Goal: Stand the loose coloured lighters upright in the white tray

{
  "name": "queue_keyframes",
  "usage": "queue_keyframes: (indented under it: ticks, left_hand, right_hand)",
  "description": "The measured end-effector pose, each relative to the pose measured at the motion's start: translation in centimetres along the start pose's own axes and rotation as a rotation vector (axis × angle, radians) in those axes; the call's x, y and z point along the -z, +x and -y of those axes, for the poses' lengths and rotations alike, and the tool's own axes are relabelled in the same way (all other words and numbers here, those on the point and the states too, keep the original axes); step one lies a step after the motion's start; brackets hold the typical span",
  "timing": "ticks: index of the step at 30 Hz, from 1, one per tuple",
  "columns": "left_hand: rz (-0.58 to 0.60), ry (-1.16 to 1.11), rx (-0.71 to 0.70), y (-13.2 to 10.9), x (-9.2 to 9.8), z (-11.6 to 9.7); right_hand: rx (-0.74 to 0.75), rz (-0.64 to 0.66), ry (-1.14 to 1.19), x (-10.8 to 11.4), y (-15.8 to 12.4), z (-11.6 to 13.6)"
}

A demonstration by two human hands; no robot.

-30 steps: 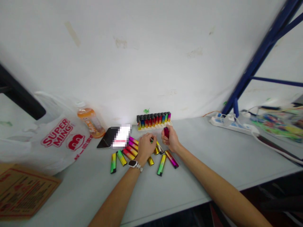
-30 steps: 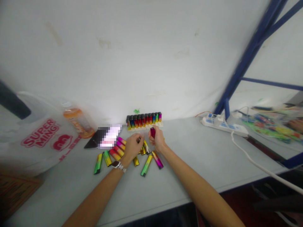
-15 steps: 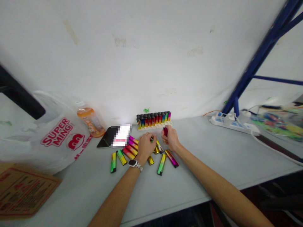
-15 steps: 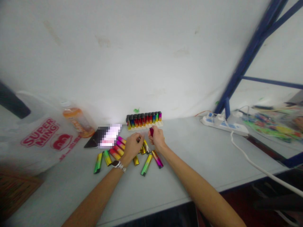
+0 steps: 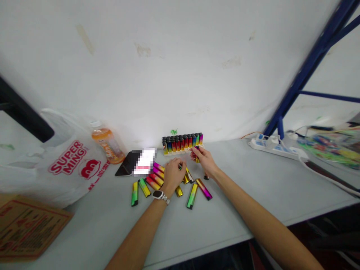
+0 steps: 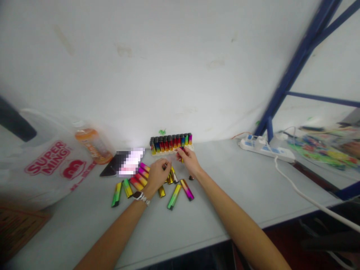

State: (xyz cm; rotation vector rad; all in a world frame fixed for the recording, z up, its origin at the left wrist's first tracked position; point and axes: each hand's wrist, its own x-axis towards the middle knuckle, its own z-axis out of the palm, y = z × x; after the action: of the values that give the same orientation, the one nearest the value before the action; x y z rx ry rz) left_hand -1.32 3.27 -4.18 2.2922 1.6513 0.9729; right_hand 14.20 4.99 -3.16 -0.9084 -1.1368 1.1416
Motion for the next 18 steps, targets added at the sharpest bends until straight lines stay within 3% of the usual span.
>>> queue_keyframes:
  ticks: [3, 6, 12, 18]
  left_hand:
    - [-0.006, 0.010, -0.003, 0.0, -0.1, 0.0]
    - [-0.012, 0.010, -0.007, -0.1, -0.1, 0.0]
    - [0.001, 0.007, 0.006, -0.1, 0.1, 0.0]
    - [-0.026, -0.023, 0.008, -0.2, 0.1, 0.1]
  right_hand:
    - [0.081, 0.017, -0.137, 0.6, 0.3, 0.2]
    - [0.077, -0.007, -0.103, 0.7, 0.8, 0.6]
    - [-0.159, 0.039, 0.176, -0.2, 3.0, 1.0]
    - [0.109, 0.055, -0.096, -0.7, 5.8, 1.3]
